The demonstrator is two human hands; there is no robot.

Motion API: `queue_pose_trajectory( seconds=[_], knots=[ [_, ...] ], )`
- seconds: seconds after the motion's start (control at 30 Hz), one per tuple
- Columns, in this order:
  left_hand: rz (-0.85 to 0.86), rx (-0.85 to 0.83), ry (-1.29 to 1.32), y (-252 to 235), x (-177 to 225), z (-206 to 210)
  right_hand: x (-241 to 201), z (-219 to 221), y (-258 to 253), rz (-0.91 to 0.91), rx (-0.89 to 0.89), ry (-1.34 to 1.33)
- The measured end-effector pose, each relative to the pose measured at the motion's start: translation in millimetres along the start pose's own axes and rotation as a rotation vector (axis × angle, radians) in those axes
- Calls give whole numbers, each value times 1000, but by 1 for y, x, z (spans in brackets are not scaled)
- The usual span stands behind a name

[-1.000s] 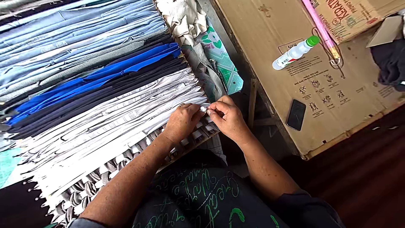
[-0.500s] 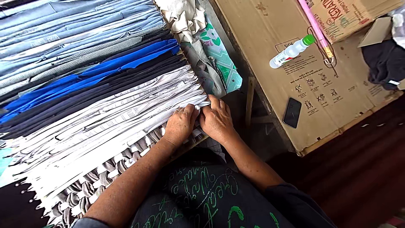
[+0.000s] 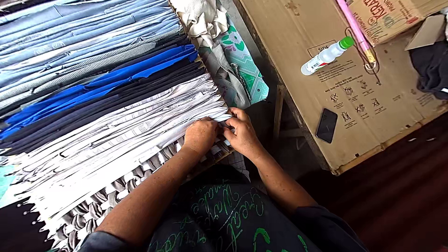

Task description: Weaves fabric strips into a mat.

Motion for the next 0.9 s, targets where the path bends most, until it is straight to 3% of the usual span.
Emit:
queue_pose_trajectory(
  seconds=[0.13, 0.23, 0.37, 0.53, 0.67, 0.77, 0.9],
  knots=[
    [-71, -50, -44, -11, 3, 5, -1, -1, 2, -26, 1, 5],
    [-14, 20, 276, -10, -7, -1, -3, -4, 12, -121, 20, 43],
    [-144, -15, 606, 1, -12, -2, -6, -1, 27, -147, 0, 123],
    [-188, 86, 535, -4, -12, 1, -17, -7, 32, -215, 82, 275],
    [-176, 172, 680, -2, -16, 2, -20, -29, 25, -226, 222, 290],
    [-165, 182, 858, 1, -19, 6, -20, -21, 18, -180, 173, 273],
    [-76, 188, 904, 1, -17, 2, -19, -16, 4, -56, 84, 200]
  ],
)
Point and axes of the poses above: each hand's wrist, its own y-axis away from the middle knuckle, its own z-axis out of the palm, x = y × z, the point moved 9 cm from there along -y, towards the middle knuckle, and after that the axes turned 4 degrees about z, right-handed, at the moved point
